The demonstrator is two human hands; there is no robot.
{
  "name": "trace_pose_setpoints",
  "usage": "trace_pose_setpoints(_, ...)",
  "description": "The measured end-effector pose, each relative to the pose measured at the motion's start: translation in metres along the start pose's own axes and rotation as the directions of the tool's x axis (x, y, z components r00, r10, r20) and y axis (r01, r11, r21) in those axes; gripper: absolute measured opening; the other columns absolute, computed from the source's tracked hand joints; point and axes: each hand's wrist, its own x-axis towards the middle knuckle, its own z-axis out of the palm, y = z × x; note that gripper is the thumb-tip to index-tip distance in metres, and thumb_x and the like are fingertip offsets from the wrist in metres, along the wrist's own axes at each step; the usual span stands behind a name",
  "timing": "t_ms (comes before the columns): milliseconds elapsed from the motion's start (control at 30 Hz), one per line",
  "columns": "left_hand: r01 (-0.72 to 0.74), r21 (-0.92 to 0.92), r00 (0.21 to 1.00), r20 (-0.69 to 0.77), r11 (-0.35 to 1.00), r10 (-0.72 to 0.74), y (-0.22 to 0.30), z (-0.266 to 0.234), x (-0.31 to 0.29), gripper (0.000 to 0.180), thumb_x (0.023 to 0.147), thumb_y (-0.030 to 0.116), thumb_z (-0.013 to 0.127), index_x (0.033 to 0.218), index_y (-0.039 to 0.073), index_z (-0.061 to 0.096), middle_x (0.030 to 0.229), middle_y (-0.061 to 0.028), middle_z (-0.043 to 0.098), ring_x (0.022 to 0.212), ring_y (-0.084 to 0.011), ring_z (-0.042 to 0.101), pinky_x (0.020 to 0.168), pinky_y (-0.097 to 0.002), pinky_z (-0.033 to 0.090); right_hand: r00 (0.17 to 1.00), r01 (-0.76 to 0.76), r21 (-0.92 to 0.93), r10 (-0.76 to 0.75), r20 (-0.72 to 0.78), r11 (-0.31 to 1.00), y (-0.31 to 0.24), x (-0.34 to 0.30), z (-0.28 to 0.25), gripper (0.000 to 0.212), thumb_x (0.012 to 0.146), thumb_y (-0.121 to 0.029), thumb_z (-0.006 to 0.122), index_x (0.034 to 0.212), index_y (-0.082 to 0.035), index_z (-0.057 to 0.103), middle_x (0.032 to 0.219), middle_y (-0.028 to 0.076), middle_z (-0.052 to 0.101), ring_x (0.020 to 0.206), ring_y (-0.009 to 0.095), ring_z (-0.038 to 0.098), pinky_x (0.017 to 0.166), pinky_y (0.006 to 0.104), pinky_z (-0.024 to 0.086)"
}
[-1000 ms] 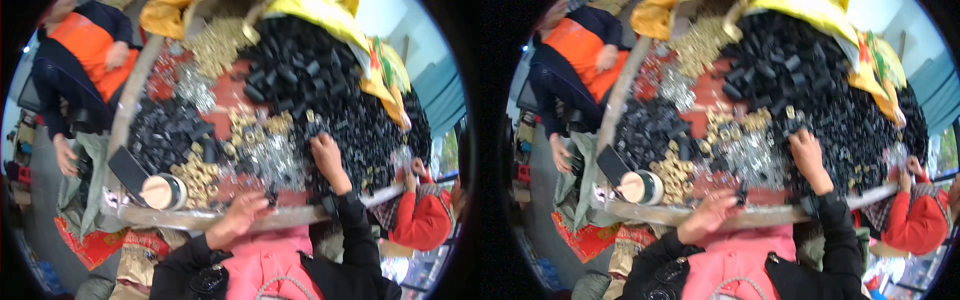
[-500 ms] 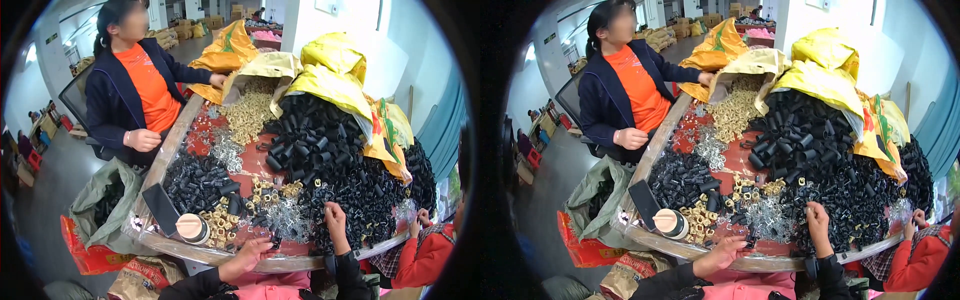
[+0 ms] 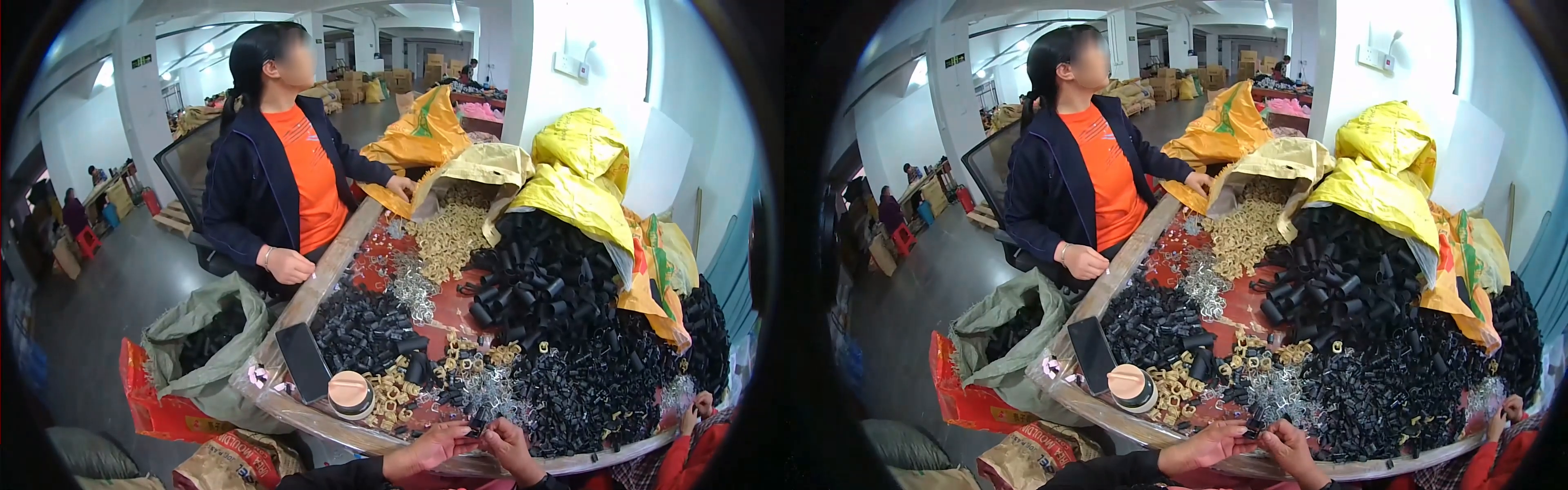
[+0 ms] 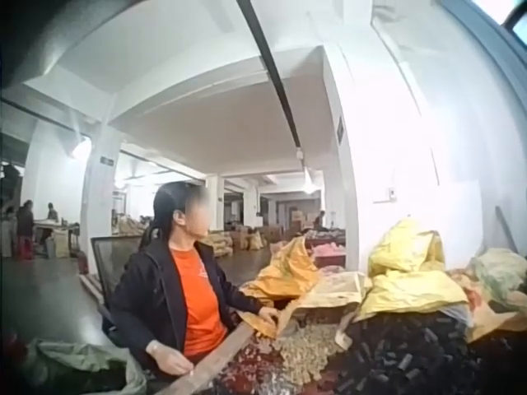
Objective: The person assembles components by hand, picking up a black plastic housing and inserting a small metal clip and a black plastic pin into it. They then slide a larger black plastic sleeve over the assembly and place the finished unit onto the table.
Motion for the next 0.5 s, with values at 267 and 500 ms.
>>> trace_pose_setpoints(267,0.039,0.159,0.996,-0.089,0.987,-0.025,0.005,0.005,0.0,0.022,0.081,0.007,0.051,0.101,0.0,0.052,0.095,-0.0091,0.058,0.088,-0.0188,0.057,0.078,-0.0283,0.047,0.998,-0.066,0.058,0.067,-0.011,0.996,-0.026,-0.002,-0.014,0.01,0.084,-0.01,0.051,0.078,-0.001,0.05,0.06,-0.001,0.052,0.049,0.004,0.045,0.044,0.0175,0.036)
trace_pose_setpoints(500,0.097,0.342,0.986,-0.159,0.935,-0.044,-0.001,0.007,0.001,0.024,0.081,0.01,0.052,0.103,-0.001,0.052,0.096,-0.0075,0.058,0.086,-0.0143,0.057,0.076,-0.0243,0.046,0.996,0.052,-0.143,-0.041,0.076,0.988,-0.023,-0.002,-0.003,0.011,0.085,-0.01,0.049,0.079,-0.001,0.048,0.058,0.0,0.05,0.048,0.005,0.045,0.043,0.0178,0.037)
